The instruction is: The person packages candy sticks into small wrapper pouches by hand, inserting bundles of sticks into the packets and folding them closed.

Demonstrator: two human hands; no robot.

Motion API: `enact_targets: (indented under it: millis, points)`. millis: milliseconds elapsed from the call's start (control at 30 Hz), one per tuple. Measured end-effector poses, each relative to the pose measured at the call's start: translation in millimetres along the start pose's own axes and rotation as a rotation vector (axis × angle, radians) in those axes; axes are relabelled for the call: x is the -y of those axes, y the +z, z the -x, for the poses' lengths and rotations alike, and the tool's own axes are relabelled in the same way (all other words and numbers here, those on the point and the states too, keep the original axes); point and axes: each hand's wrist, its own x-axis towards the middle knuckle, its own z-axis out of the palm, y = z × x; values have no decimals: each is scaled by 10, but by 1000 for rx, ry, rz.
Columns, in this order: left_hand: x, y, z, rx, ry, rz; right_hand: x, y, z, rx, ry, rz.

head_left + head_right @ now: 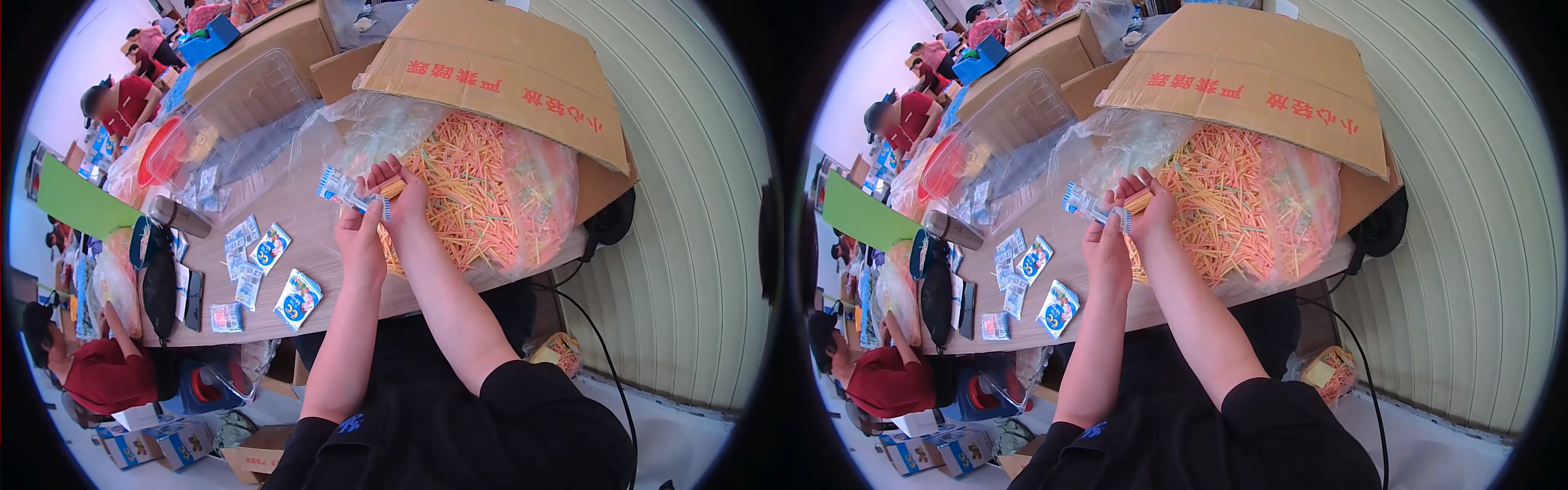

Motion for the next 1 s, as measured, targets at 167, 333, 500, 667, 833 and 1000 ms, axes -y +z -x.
enact_targets:
  millis: [167,333,500,667,833,1000]
  points:
    - [-14,-64,24,-8,-45,140,-5,81,88,-29,3,-56]
    - [-46,-36,38,17,-50,122,-17,117,116,-105,-11,-93]
    - [-73,-257,7,17,-8,160,37,79,57,-92,14,-72]
    - [-273,-414,152,-59,80,-179,103,158,137,-179,-35,-147]
    - [-311,-477,277,-1,138,-318,116,266,237,-293,103,-24]
    - [-269,-548,264,-12,35,-235,36,-12,21,-26,214,170]
